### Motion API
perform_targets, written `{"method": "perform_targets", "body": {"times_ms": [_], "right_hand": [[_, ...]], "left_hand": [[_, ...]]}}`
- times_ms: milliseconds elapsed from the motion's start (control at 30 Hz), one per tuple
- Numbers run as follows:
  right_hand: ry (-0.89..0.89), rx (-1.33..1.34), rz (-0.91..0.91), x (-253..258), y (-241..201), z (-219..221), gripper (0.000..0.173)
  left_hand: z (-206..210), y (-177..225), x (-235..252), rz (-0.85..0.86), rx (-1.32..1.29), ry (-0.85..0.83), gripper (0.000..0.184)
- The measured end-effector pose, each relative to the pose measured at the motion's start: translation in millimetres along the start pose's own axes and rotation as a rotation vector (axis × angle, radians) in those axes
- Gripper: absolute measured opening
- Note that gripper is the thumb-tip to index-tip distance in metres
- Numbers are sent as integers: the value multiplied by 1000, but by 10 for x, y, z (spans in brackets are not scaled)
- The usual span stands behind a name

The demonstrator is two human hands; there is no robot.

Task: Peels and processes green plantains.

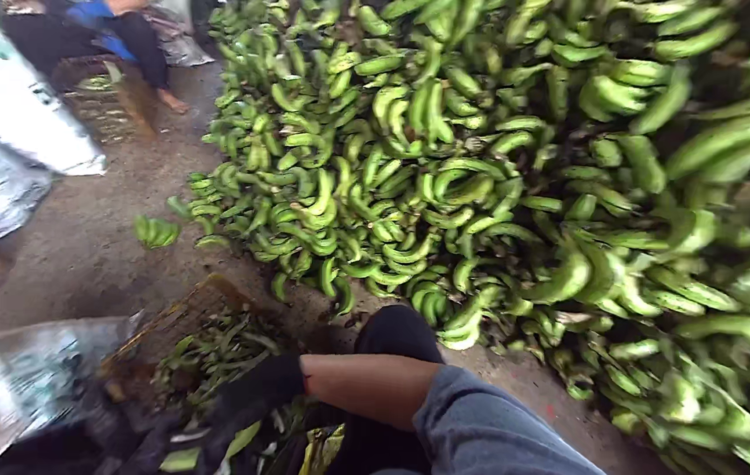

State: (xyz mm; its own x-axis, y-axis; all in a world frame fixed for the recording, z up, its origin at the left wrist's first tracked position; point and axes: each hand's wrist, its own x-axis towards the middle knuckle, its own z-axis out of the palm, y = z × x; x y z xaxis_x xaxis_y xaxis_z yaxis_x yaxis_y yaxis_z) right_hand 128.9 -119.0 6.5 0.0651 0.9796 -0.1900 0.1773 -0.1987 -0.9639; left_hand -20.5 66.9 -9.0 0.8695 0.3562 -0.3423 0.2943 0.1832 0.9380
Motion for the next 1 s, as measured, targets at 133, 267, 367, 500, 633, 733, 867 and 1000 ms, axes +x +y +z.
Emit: {"method": "perform_targets", "body": {"times_ms": [133,267,367,500,633,733,867,1000], "right_hand": [[150,168,93,115,-35,-54,49],[409,153,166,226,9,-239,53],[439,155,169,296,140,-296,52],[410,71,213,377,189,-294,52],[437,6,231,353,182,-356,52],[460,-28,204,326,189,-376,49],[453,-90,193,296,276,-365,52],[380,-130,165,316,371,-296,55]], "left_hand": [[-210,149,-157,250,153,155,25],[-628,479,-119,408,288,640,19],[-988,821,97,540,267,896,28],[-1514,1220,386,448,334,917,57],[-1519,1260,292,378,306,853,52],[-1511,976,-38,207,354,812,55],[-1838,208,-790,-20,309,862,44],[-1950,-540,-1867,-355,365,984,38]]}}
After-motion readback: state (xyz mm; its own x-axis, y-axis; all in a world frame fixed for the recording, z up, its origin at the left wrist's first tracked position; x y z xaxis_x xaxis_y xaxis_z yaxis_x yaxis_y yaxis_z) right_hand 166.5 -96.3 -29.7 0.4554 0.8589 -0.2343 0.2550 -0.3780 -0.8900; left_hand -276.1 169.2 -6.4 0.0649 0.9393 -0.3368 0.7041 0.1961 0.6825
